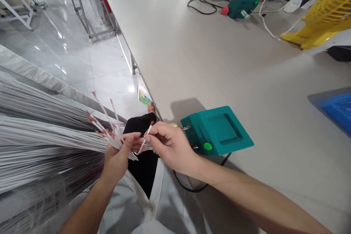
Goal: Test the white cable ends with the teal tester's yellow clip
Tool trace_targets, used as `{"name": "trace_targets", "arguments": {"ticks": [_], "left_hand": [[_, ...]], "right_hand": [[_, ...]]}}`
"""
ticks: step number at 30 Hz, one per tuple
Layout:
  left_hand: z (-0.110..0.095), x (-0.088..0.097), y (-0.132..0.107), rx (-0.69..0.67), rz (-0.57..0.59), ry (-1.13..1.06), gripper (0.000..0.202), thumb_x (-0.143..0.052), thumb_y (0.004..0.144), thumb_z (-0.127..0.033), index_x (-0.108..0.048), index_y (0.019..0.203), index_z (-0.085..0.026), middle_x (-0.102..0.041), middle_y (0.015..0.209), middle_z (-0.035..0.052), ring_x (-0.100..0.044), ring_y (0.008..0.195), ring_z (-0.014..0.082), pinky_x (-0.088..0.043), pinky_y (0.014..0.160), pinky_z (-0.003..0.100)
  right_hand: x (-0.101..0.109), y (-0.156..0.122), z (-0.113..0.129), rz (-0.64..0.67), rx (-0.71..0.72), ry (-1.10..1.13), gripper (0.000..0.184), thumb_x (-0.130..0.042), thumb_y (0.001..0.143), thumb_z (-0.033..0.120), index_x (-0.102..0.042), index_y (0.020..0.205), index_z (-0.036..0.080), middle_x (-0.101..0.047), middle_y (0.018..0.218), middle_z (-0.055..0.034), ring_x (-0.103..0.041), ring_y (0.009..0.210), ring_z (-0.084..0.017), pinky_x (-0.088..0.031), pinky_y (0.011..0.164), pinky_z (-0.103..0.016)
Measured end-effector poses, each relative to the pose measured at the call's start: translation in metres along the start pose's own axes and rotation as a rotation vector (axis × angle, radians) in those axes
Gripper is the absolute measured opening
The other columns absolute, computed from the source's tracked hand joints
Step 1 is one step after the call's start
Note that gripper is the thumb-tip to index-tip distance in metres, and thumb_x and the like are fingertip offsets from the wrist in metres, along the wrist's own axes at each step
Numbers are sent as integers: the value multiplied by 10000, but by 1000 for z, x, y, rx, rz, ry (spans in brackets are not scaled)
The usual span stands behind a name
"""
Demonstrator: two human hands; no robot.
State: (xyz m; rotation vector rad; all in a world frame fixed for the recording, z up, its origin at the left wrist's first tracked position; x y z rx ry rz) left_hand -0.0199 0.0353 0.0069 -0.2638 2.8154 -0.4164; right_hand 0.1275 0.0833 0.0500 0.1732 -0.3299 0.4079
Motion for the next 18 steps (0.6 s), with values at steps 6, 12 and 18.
{"name": "trace_targets", "arguments": {"ticks": [6, 12, 18], "left_hand": [[-9, -8, -4, -110, -34, 134, 211, -603, 809, -307, -689, 948, -174, -572, 564, -15, -436, 470, 65, -353, 437, 172], [-9, -11, -8, -102, -88, 259, 181, -637, 773, -304, -696, 874, -167, -531, 512, -34, -425, 428, 70, -341, 414, 192], [-8, -16, -7, -96, -154, 361, 166, -659, 745, -315, -696, 799, -163, -564, 507, -33, -468, 467, 82, -374, 445, 187]], "right_hand": [[-8, -4, -1, 75, 86, -110, 180, -490, 802, 124, -519, 630, 166, -513, 590, 10, -478, 594, -103, -366, 544, -214], [-8, -8, -3, 70, 197, -178, 181, -438, 832, 113, -596, 759, 162, -579, 722, -38, -541, 697, -125, -429, 621, -233], [2, -6, -1, -99, 165, -83, 129, -498, 819, 142, -624, 847, 141, -595, 753, -52, -552, 678, -112, -438, 583, -212]]}}
Point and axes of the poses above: each hand's wrist, its own y-axis towards the middle knuckle, its own x-axis out of the back of the hand, z = x × y, the point moved 2 cm from there along y, towards the middle knuckle
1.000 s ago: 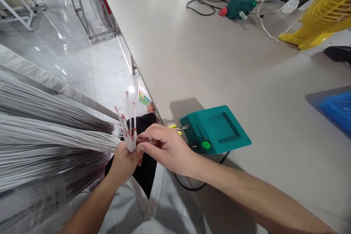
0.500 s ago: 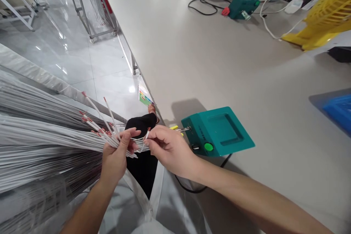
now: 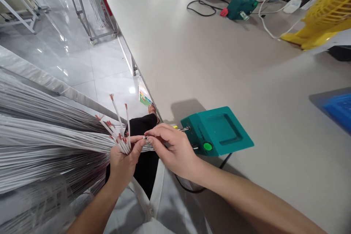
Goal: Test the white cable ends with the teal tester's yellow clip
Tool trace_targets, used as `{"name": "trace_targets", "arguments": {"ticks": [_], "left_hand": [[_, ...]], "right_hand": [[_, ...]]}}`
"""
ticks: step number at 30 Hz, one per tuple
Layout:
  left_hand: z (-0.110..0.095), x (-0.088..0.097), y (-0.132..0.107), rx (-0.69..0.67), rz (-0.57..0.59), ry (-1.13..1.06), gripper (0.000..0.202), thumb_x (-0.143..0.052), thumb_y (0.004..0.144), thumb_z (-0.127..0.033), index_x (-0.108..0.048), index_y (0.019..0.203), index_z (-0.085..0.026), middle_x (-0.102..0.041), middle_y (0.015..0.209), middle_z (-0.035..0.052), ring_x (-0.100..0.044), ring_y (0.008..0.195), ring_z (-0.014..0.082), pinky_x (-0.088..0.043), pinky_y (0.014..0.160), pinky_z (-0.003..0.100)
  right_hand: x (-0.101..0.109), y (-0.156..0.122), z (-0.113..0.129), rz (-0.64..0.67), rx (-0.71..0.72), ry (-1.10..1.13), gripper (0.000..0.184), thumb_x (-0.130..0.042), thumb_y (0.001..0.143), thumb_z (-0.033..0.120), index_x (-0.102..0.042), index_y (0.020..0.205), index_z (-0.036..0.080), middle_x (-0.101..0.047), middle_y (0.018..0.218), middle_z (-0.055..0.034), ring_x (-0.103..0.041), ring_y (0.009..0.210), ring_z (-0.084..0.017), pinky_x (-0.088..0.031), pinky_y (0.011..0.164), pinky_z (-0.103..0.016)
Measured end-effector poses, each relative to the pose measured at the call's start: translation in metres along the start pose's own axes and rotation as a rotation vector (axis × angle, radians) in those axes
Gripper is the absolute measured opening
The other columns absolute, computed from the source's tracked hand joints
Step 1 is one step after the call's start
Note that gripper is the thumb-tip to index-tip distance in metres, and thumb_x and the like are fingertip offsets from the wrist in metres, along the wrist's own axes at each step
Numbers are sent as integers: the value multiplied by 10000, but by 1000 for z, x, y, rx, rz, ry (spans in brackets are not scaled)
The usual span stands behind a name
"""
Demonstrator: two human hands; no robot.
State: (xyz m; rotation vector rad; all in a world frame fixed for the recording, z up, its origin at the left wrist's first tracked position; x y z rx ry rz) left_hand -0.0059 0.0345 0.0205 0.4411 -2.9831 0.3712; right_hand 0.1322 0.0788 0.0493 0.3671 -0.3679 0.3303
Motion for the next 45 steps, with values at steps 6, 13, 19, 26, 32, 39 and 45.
{"name": "trace_targets", "arguments": {"ticks": [6, 13, 19, 26, 32, 39, 45], "left_hand": [[-6, -1, -3, -52, -7, 31, 104, -671, 721, -268, -704, 731, -169, -680, 697, 14, -587, 679, 141, -459, 648, 223], [12, 2, -7, 111, 17, -204, 210, -686, 715, -337, -680, 810, -149, -618, 661, 11, -459, 490, 81, -339, 422, 182], [4, 5, -7, 100, 102, -143, 181, -665, 744, -337, -676, 800, -166, -473, 544, -38, -318, 444, 53, -228, 384, 176], [4, 12, -5, 117, 284, -151, 213, -644, 760, -351, -655, 713, -143, -425, 488, -40, -298, 427, 54, -196, 395, 192], [7, 13, -2, 179, 225, -406, 209, -698, 699, -355, -638, 684, -155, -546, 560, -14, -321, 382, 35, -190, 354, 168], [10, 5, -3, 183, 182, -568, 214, -694, 708, -336, -604, 653, -149, -460, 506, -49, -267, 342, 7, -159, 338, 152], [9, 7, -6, 192, 204, -440, 203, -691, 710, -326, -616, 668, -143, -527, 564, -22, -306, 375, 16, -167, 339, 151]], "right_hand": [[-4, 4, 1, 27, -21, -55, 127, -516, 781, 117, -586, 680, 150, -544, 623, -5, -490, 567, -84, -380, 517, -192], [1, 5, 2, 92, -20, -73, 120, -502, 763, 119, -557, 664, 159, -534, 641, -8, -485, 573, -91, -385, 510, -198], [17, 11, 5, 162, 66, -4, 178, -533, 814, 189, -611, 971, 157, -578, 915, -70, -554, 676, -97, -468, 583, -213], [16, 18, 7, 431, 78, 31, 133, -534, 810, 136, -658, 790, 180, -582, 834, -26, -554, 687, -85, -430, 538, -177], [-13, 10, -1, 283, -405, 694, 101, -621, 742, 240, -623, 738, 139, -539, 755, -8, -565, 586, -87, -420, 395, -158], [-31, 1, -3, 172, -482, 811, 156, -624, 753, 295, -645, 731, 142, -530, 649, 21, -443, 429, -33, -382, 365, -155], [-17, -1, 4, 24, -44, 220, 177, -512, 839, 168, -640, 718, 181, -604, 666, -12, -558, 685, -110, -477, 614, -230]]}}
Point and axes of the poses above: each hand's wrist, its own y-axis towards the middle knuckle, its own x-axis out of the back of the hand, z = x × y, the point moved 2 cm from there along y, towards the middle knuckle
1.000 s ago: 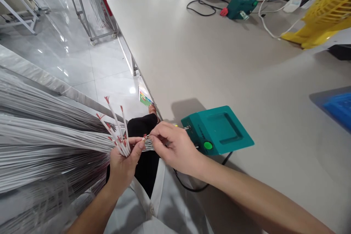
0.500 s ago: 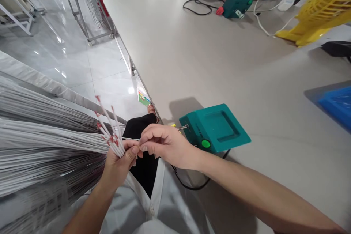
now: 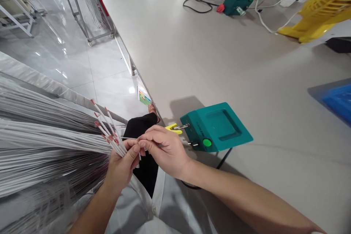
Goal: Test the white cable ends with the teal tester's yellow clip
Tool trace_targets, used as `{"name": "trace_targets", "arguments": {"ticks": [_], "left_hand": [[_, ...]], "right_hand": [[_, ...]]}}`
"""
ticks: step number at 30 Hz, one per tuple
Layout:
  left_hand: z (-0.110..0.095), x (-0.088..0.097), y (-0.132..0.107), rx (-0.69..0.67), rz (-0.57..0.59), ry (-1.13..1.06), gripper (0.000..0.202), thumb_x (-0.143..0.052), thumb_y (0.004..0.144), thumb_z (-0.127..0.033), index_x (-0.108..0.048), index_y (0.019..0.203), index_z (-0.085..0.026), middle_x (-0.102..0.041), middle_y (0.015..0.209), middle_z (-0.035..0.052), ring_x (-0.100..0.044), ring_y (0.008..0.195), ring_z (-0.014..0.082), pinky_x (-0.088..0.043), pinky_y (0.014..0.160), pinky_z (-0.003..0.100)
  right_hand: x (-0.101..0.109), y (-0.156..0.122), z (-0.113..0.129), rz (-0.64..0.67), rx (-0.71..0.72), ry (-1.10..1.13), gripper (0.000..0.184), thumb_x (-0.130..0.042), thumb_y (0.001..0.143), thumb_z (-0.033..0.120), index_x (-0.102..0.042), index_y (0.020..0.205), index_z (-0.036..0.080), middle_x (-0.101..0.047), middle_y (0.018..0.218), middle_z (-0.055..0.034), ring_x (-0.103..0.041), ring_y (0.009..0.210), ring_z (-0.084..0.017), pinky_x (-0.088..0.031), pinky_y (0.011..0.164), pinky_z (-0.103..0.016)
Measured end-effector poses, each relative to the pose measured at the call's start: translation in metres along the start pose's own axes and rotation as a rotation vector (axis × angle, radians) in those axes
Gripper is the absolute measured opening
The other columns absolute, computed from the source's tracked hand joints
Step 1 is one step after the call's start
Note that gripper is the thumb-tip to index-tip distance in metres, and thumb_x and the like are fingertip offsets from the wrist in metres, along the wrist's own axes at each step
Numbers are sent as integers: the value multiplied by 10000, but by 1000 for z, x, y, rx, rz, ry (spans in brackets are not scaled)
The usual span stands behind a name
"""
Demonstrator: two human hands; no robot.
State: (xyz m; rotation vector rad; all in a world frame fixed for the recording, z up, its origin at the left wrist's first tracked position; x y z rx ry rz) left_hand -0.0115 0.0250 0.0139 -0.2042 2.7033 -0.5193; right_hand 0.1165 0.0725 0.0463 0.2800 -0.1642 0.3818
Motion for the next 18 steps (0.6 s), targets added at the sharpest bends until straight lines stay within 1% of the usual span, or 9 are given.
{"name": "trace_targets", "arguments": {"ticks": [2, 4, 8, 10, 11, 13, 15, 16, 18], "left_hand": [[0, 1, -2, 10, -15, 96, 199, -683, 722, -330, -631, 702, -138, -527, 552, -19, -335, 393, 29, -198, 350, 157], [2, 1, -4, 10, -41, 161, 208, -677, 725, -335, -635, 715, -132, -501, 513, -29, -348, 400, 41, -222, 359, 167], [7, -1, -5, -22, -133, 192, 232, -665, 725, -359, -619, 702, -133, -451, 458, -53, -340, 376, 51, -235, 358, 181], [8, -2, -4, -36, -171, 200, 227, -655, 733, -357, -613, 703, -136, -458, 460, -53, -344, 372, 53, -242, 358, 185], [7, -2, -3, -43, -187, 198, 223, -653, 735, -353, -610, 702, -137, -466, 467, -51, -346, 374, 54, -244, 359, 185], [5, -2, 0, -57, -213, 179, 216, -654, 737, -344, -609, 700, -136, -486, 492, -44, -337, 381, 50, -236, 361, 183], [2, -2, 2, -68, -231, 153, 204, -658, 740, -333, -613, 711, -136, -510, 527, -38, -325, 389, 42, -216, 358, 178], [0, -2, 3, -72, -229, 147, 196, -657, 743, -328, -616, 721, -138, -522, 546, -36, -323, 392, 39, -211, 357, 176], [-1, -2, 3, -78, -201, 152, 175, -651, 755, -317, -623, 754, -144, -550, 591, -30, -332, 399, 37, -218, 357, 174]], "right_hand": [[3, 0, 1, 47, 103, -171, 248, -452, 856, 137, -600, 660, 173, -608, 665, -19, -554, 708, -116, -464, 635, -232], [4, -1, 1, 89, 216, -393, 264, -415, 852, 127, -570, 641, 161, -589, 694, -43, -539, 684, -125, -443, 593, -236], [4, -3, -3, 151, 502, -852, 233, -379, 856, 142, -556, 706, 155, -527, 691, -52, -469, 579, -138, -357, 501, -273], [5, -4, -3, 188, 586, -949, 208, -383, 862, 144, -554, 745, 154, -515, 688, -46, -453, 570, -141, -337, 501, -285], [6, -5, -3, 225, 601, -954, 199, -387, 861, 143, -552, 752, 154, -513, 691, -44, -449, 569, -141, -333, 501, -286], [9, -8, 0, 324, 579, -899, 200, -386, 855, 132, -551, 745, 155, -517, 701, -41, -443, 559, -132, -331, 490, -281], [15, -9, 4, 384, 474, -772, 209, -384, 846, 126, -557, 733, 156, -531, 718, -43, -461, 573, -127, -345, 480, -268], [18, -9, 6, 371, 399, -687, 208, -387, 847, 131, -565, 742, 156, -542, 731, -48, -485, 606, -129, -370, 495, -258], [25, -8, 9, 254, 242, -490, 201, -394, 856, 138, -585, 798, 157, -570, 762, -58, -532, 704, -137, -432, 575, -248]]}}
Point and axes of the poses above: each hand's wrist, its own y-axis towards the middle knuckle, its own x-axis out of the back of the hand, z = x × y, the point moved 2 cm from there along y, towards the middle knuckle
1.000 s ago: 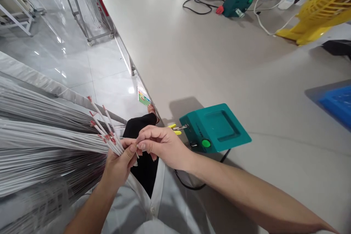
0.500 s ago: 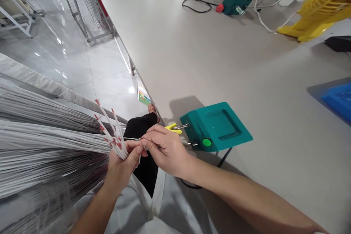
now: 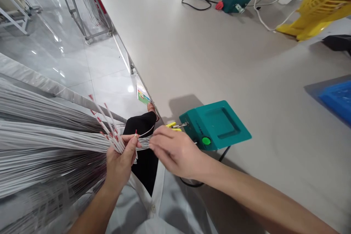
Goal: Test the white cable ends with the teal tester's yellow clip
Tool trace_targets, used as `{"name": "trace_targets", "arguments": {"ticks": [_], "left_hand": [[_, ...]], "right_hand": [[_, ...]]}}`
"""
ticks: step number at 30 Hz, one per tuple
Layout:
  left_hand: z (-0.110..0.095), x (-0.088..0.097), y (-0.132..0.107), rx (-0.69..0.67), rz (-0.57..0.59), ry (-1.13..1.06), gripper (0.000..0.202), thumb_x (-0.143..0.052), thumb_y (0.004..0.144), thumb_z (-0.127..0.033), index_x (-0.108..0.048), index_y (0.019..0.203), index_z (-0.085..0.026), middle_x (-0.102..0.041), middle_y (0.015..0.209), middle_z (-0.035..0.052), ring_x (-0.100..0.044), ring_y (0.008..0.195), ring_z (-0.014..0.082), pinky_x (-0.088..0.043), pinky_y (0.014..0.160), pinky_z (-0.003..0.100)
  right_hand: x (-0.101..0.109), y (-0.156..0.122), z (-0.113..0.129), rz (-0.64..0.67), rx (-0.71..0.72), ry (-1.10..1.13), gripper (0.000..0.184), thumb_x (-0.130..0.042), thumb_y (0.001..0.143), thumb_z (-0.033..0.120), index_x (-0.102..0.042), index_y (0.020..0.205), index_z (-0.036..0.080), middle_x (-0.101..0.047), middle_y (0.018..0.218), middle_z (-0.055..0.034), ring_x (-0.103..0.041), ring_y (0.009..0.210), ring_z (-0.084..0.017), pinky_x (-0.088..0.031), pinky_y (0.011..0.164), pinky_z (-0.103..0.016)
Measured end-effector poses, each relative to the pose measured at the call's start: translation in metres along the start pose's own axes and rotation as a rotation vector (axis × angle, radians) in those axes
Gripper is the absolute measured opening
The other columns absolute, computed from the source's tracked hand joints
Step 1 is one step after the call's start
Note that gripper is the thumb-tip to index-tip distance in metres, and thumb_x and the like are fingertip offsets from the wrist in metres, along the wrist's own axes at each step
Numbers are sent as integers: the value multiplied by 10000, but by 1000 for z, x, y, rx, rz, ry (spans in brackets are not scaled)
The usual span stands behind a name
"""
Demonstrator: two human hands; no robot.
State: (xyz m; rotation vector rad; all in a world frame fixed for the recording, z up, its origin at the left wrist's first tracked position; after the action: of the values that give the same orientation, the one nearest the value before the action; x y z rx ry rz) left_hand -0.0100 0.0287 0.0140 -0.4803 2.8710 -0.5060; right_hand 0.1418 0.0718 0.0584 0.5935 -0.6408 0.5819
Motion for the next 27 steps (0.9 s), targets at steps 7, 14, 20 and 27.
{"name": "trace_targets", "arguments": {"ticks": [7, 14, 20, 27], "left_hand": [[4, -1, -5, 9, 125, 38, 185, -629, 780, -338, -621, 781, -154, -461, 511, -54, -330, 399, 47, -227, 364, 174], [2, -1, -7, 19, 151, 130, 191, -620, 787, -338, -615, 758, -150, -525, 531, -38, -367, 389, 43, -259, 353, 167], [3, -1, -5, -19, 47, 117, 160, -621, 790, -313, -608, 762, -156, -583, 622, -22, -385, 425, 37, -295, 372, 158], [6, -3, -6, 1, 135, 94, 181, -650, 765, -313, -607, 711, -146, -452, 485, -62, -335, 406, 27, -240, 363, 142]], "right_hand": [[-7, 10, -6, -72, -249, 291, 129, -537, 827, 237, -630, 877, 163, -621, 848, -58, -573, 718, -126, -462, 594, -228], [-13, 8, -7, 13, -91, -47, 207, -445, 821, 127, -579, 665, 153, -590, 726, -50, -556, 667, -121, -430, 577, -219], [-10, -2, -7, -85, -27, -210, 186, -418, 836, 150, -594, 775, 149, -602, 769, -61, -571, 692, -132, -447, 578, -227], [-12, 11, -5, -124, -200, 142, 112, -496, 807, 149, -597, 764, 164, -624, 768, -37, -570, 699, -125, -450, 616, -226]]}}
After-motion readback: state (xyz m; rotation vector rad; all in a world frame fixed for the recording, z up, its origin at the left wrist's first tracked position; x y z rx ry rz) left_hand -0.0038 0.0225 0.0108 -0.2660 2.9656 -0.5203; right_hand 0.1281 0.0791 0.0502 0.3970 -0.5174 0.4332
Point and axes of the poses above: each hand's wrist, its own y-axis towards the middle knuckle, its own x-axis out of the back of the hand, z = x × y, the point moved 2 cm from there along y, towards the middle knuckle
